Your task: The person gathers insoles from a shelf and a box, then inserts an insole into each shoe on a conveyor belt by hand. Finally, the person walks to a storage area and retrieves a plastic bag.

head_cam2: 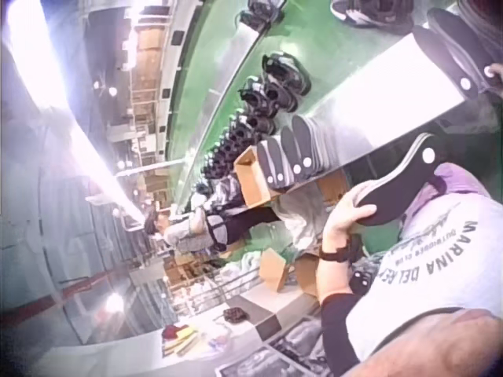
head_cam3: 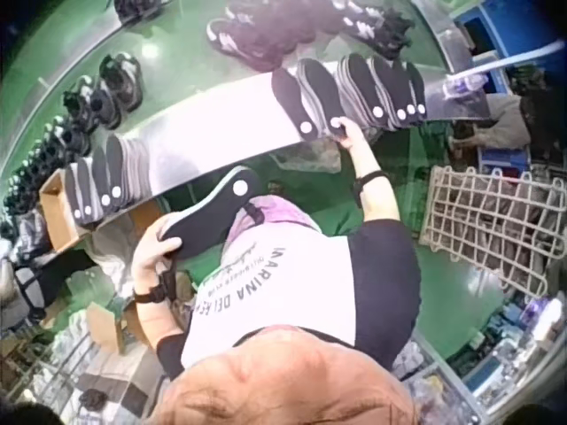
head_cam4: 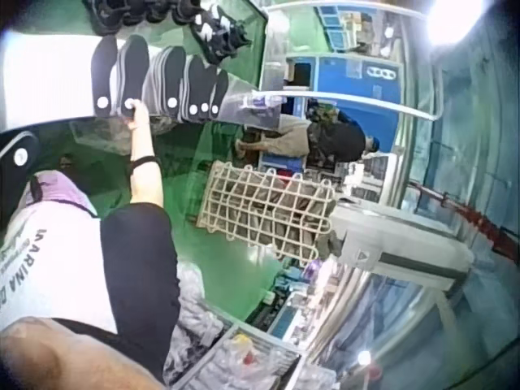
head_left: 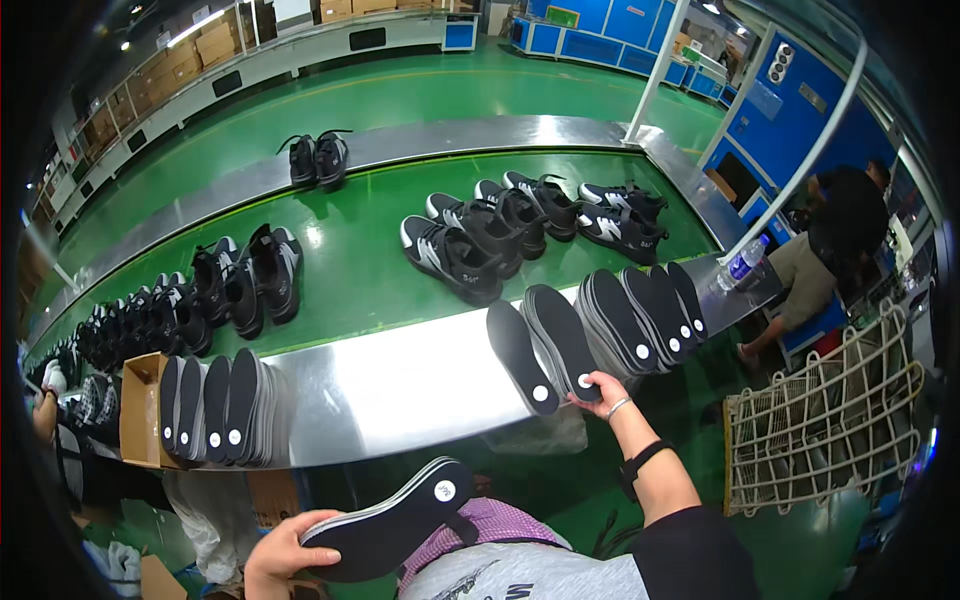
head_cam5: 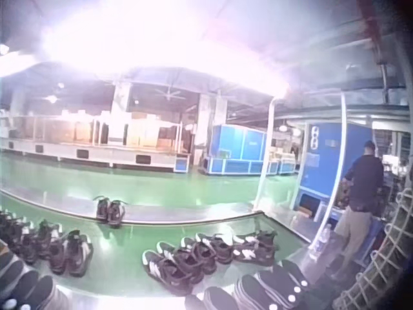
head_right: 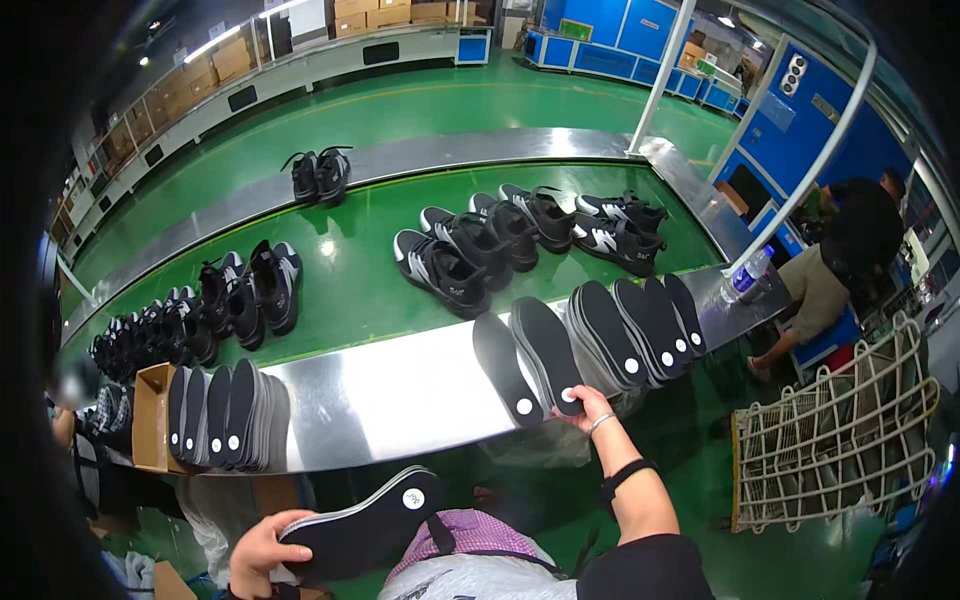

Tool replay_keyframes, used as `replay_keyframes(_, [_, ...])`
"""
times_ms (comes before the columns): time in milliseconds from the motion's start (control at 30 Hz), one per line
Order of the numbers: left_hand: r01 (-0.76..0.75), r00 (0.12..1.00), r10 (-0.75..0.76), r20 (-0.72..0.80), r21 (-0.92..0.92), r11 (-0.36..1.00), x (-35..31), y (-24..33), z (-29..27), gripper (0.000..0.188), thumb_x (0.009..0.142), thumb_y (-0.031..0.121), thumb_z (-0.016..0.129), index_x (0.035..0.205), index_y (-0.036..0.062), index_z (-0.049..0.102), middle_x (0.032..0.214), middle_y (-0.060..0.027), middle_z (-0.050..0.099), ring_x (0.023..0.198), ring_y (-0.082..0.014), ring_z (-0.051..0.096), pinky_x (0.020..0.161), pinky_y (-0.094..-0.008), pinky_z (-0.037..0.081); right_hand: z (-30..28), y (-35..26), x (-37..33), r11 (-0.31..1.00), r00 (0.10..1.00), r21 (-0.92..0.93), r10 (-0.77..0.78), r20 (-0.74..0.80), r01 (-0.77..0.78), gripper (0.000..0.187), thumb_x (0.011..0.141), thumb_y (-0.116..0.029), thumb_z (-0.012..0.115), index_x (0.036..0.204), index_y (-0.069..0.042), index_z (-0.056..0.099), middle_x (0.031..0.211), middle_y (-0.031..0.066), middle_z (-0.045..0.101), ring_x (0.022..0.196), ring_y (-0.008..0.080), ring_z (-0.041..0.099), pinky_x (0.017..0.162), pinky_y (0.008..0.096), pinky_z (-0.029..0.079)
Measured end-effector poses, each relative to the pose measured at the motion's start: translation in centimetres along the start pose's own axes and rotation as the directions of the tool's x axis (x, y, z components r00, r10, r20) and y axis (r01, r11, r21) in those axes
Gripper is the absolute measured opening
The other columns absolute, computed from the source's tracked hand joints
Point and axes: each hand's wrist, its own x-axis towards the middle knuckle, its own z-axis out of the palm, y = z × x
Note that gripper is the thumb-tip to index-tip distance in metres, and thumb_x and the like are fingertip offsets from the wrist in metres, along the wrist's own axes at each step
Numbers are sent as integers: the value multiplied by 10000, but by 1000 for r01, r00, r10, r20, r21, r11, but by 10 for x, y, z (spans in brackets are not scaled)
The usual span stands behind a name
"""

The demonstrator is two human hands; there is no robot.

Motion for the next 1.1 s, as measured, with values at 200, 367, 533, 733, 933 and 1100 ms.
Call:
replay_keyframes(200, [-135, 962, 12, 273, 435, 890, 111, 90, 33, 489, 698, 185, 666, 1116, 1, 490, 999, -86, 576, 917, -152, 520, 825, -250, 390, 44, -39, -51, -132, 857, -982, -514, -48, -134, 726, 688, -419, 599, 1226, -54, 276, 1119, 191, 415, 956, 326, 490, 778, 396, 426])
replay_keyframes(367, [-474, 777, -23, 630, 608, 637, 205, 134, 71, 508, 717, 213, 655, 1156, 36, 471, 1021, -110, 574, 923, -165, 534, 814, -264, 405, 111, -42, -95, 13, 542, -556, -245, 804, 831, 731, 609, -446, 675, 1131, 4, 433, 1053, 211, 492, 980, 327, 479, 859, 367, 377])
replay_keyframes(533, [-475, 810, 47, 585, 607, 637, 279, 162, 83, 527, 715, 235, 654, 1164, 47, 451, 1025, -121, 557, 910, -210, 530, 797, -294, 413, 129, -13, -63, 463, 761, -727, 156, 630, 507, 733, 706, -333, 642, 1220, 50, 287, 1134, 237, 442, 1071, 314, 435, 902, 337, 341])
replay_keyframes(733, [-497, 868, 442, 227, 375, 783, 302, 144, 31, 528, 724, 225, 628, 1150, -3, 416, 1100, -138, 482, 974, -220, 496, 791, -318, 420, 111, -30, 14, 648, 958, -706, -207, 198, 286, 612, 735, -267, 630, 1161, 69, 346, 1121, 176, 477, 1039, 228, 462, 887, 306, 364])
replay_keyframes(933, [-254, 965, 260, 33, 348, 902, 262, 81, -22, 422, 746, 197, 610, 1091, 0, 469, 1050, -118, 508, 912, -169, 516, 734, -284, 442, 95, -26, 59, 594, 967, -767, -213, 140, 242, 601, 734, -269, 627, 1171, 50, 366, 1131, 167, 478, 1048, 229, 456, 902, 297, 343])
replay_keyframes(1100, [-115, 976, 147, -161, 191, 975, 219, 19, -28, 431, 744, 194, 602, 1084, -33, 464, 1040, -133, 512, 887, -182, 530, 729, -290, 448, 103, -13, 59, 250, 977, -950, -154, 150, 185, 734, 701, -438, 608, 1176, 63, 360, 1149, 246, 448, 1101, 299, 429, 922, 330, 329])
